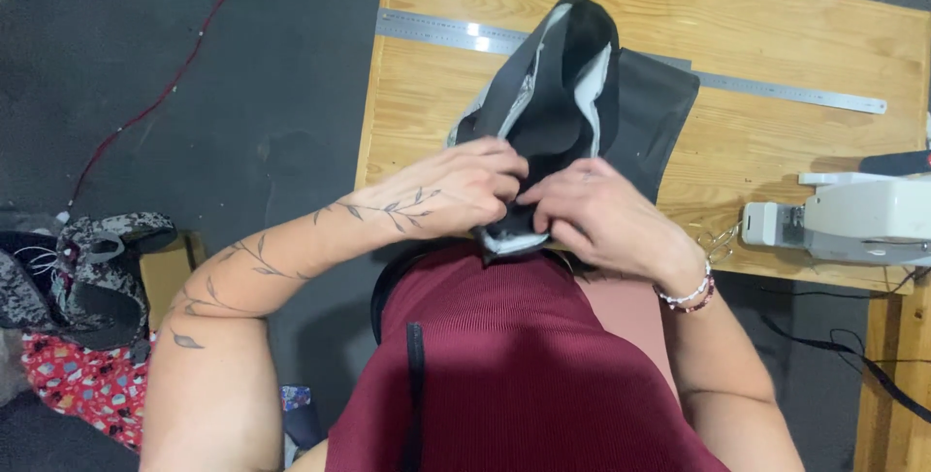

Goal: The person assembles pieces of fabric by hand and places them inside a partially constructed bag.

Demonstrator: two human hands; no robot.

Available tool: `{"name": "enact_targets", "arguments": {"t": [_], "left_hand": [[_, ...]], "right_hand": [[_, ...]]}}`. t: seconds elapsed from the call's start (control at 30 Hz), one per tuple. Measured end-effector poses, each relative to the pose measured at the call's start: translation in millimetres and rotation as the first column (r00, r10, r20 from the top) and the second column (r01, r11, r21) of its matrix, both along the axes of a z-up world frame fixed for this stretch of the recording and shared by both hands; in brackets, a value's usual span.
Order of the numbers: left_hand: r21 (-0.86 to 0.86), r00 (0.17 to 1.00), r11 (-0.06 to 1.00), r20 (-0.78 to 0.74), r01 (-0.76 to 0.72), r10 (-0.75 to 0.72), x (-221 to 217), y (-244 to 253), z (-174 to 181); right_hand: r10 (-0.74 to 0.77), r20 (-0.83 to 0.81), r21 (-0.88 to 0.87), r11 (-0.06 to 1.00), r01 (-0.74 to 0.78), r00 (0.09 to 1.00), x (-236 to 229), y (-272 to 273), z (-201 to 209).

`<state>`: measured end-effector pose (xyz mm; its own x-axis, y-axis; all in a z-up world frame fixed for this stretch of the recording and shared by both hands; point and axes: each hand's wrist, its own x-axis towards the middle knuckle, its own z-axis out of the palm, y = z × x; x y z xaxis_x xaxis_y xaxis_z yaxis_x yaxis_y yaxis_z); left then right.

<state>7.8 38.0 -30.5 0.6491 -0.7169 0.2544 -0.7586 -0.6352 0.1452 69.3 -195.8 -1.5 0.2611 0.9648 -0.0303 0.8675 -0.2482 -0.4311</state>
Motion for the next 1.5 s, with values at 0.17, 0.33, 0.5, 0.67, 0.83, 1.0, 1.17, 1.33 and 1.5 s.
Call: {"name": "enact_targets", "arguments": {"t": [0.17, 0.33, 0.5, 0.67, 0.83, 1.0, 1.17, 1.33, 1.5], "left_hand": [[-0.21, 0.991, 0.969, -0.001, 0.128, -0.131, -2.9, 10.6, -24.6], [-0.17, 0.993, 0.981, -0.043, 0.098, -0.107, -12.3, 24.1, -9.5], [-0.196, 0.976, 0.98, -0.208, 0.02, -0.062, -26.8, 22.2, 8.5], [-0.146, 0.998, 0.988, 0.03, -0.057, 0.062, -37.6, 14.9, -50.8], [-0.127, 0.99, 0.985, 0.062, -0.119, 0.128, -44.2, 9.2, -69.0], [-0.097, 0.965, 0.975, 0.152, -0.199, 0.212, -42.4, 4.4, -85.7], [-0.105, 0.965, 0.967, 0.094, -0.234, 0.244, -40.4, 9.4, -79.9], [-0.233, 0.977, 0.952, 0.031, -0.198, 0.21, -43.8, 1.2, -30.4], [-0.331, 0.96, 0.926, 0.146, -0.182, 0.24, -22.8, -3.3, -38.8]], "right_hand": [[0.048, -0.053, 0.117, 0.992, -0.041, 0.997, -23.5, 4.1, -7.4], [0.029, 0.191, 0.123, 0.991, -0.053, 0.981, -32.1, 6.5, -38.4], [-0.009, 0.207, 0.088, 0.996, -0.009, 0.978, -30.6, 5.9, -23.1], [-0.002, 0.178, 0.084, 0.996, -0.013, 0.984, -31.7, 1.3, -23.0], [-0.016, 0.259, 0.027, 1.0, 0.009, 0.966, -35.8, -2.8, -40.5], [-0.045, 0.341, -0.018, 0.998, 0.055, 0.939, -35.3, -7.1, -78.2], [-0.136, 0.298, 0.04, 0.991, 0.13, 0.945, -35.8, -1.4, -58.8], [-0.182, 0.269, 0.115, 0.981, 0.156, 0.946, -24.1, -10.7, -59.9], [-0.251, 0.274, 0.223, 0.956, 0.192, 0.929, -4.2, -10.9, -61.3]]}}
